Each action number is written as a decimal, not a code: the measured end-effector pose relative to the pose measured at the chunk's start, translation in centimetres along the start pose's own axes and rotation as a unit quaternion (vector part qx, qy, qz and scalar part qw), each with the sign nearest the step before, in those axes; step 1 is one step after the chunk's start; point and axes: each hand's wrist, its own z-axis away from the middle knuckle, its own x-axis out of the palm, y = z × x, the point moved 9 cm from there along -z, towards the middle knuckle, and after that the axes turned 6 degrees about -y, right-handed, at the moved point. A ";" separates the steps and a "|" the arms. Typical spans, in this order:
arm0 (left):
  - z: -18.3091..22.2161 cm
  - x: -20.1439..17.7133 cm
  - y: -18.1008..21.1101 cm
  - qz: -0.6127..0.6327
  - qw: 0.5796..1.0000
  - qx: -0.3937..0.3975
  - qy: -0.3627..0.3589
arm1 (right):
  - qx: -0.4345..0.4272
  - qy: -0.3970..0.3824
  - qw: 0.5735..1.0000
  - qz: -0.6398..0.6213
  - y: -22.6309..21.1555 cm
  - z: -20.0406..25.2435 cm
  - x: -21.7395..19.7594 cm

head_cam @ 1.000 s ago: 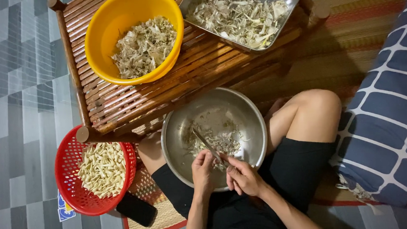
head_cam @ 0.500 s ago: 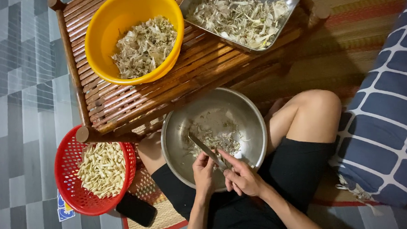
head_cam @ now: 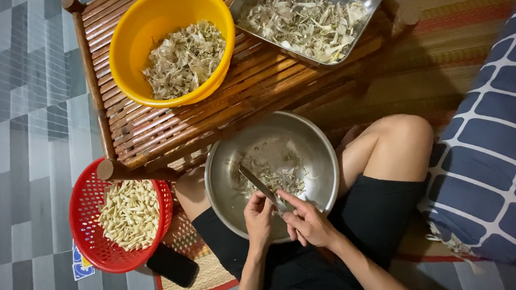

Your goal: The person is sitting on the floor, using a knife to trim and process dried plant material in a metal bowl, sorting the processed parts into different containers.

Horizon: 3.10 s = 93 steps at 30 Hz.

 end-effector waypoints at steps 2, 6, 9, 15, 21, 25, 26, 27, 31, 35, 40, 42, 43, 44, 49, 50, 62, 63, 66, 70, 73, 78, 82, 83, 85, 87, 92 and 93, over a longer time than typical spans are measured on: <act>0.3 0.7 1.1 -0.012 1.000 0.015 -0.007 | -0.005 0.004 1.000 -0.003 0.2 0.0 0.0; 0.7 1.5 2.8 -0.060 0.997 0.040 -0.003 | 0.003 0.012 1.000 0.003 0.0 0.1 -0.1; 0.6 1.3 5.8 -0.219 0.973 0.076 0.026 | 0.029 -0.007 0.999 0.026 -0.9 0.1 0.1; 0.1 2.3 9.0 -0.251 0.963 0.092 -0.025 | 0.027 -0.022 0.998 0.044 -0.9 0.0 0.4; 0.1 2.2 8.3 -0.244 0.964 0.099 -0.030 | 0.020 -0.007 0.999 0.047 -0.1 0.1 -0.1; 0.3 2.6 9.0 -0.253 0.961 0.104 -0.030 | 0.020 0.015 0.996 0.080 -1.0 0.4 0.3; 0.3 2.6 8.9 -0.251 0.962 0.105 -0.031 | 0.013 0.021 0.996 0.082 -1.1 0.4 0.3; 0.2 2.6 8.9 -0.248 0.962 0.107 -0.033 | 0.007 0.028 0.996 0.084 -1.3 0.4 0.3; 0.6 3.2 9.5 -0.274 0.955 0.105 -0.030 | 0.000 0.043 0.994 0.104 -1.5 0.4 0.3; 0.8 3.3 9.5 -0.274 0.956 0.099 -0.030 | -0.019 0.048 0.992 0.119 -2.0 0.4 0.4; 1.1 3.5 8.7 -0.262 0.961 0.086 -0.037 | -0.041 0.050 0.990 0.125 -1.9 0.4 0.3; 1.2 3.5 8.8 -0.263 0.959 0.100 -0.035 | -0.031 0.049 0.991 0.117 -1.7 0.5 0.2; 1.2 3.5 8.7 -0.263 0.959 0.099 -0.035 | -0.030 0.049 0.991 0.117 -1.6 0.4 0.1; 1.2 3.6 8.8 -0.272 0.956 0.101 -0.036 | -0.032 0.047 0.991 0.117 -1.4 0.4 0.1; 1.9 4.3 8.0 -0.310 0.939 0.129 -0.070 | -0.026 0.068 0.991 0.114 -1.2 0.2 -0.6; 2.2 4.9 8.2 -0.311 0.938 0.132 -0.079 | -0.034 0.074 0.992 0.097 -1.4 0.1 -0.8; 0.7 1.9 3.2 0.001 0.996 -0.036 -0.079 | -0.015 0.080 0.996 -0.042 -0.5 0.4 -0.8; 0.7 1.8 2.8 0.017 0.995 -0.044 -0.091 | -0.027 0.084 0.995 -0.056 -0.6 0.4 -0.9; 1.2 2.6 3.7 0.088 0.985 -0.112 -0.097 | -0.072 0.104 0.989 -0.071 -1.7 0.6 -1.0; 0.6 -1.3 9.6 0.271 0.955 -0.063 -0.103 | -0.082 0.098 0.988 -0.090 0.4 0.2 -1.5; -0.1 -7.9 15.6 0.685 0.721 0.106 0.004 | -0.061 0.098 0.992 -0.054 0.5 0.3 -1.0; 0.9 -10.6 15.3 0.275 0.922 0.153 0.225 | -0.099 0.103 0.988 -0.059 -0.8 0.3 -0.7; -0.5 -2.3 10.6 -0.031 0.991 0.067 0.111 | -0.090 0.135 0.987 -0.015 -0.5 0.1 -1.4; -1.1 1.1 10.7 -0.241 0.969 0.060 -0.005 | -0.091 0.123 0.988 -0.026 -1.1 0.2 -1.0; -1.8 3.9 6.8 -0.435 0.891 0.053 -0.114 | -0.092 0.106 0.990 -0.032 -1.7 0.2 -0.5; -2.8 3.3 0.2 -0.643 0.759 0.046 -0.095 | -0.078 0.114 0.990 -0.035 -1.4 0.2 -0.6; -2.8 3.5 -3.2 -0.691 0.716 0.074 -0.063 | -0.072 0.118 0.990 -0.022 -0.9 -0.2 -0.5; -2.2 4.1 -2.3 -0.686 0.717 0.109 -0.067 | -0.079 0.119 0.989 -0.023 -0.9 -0.2 -0.5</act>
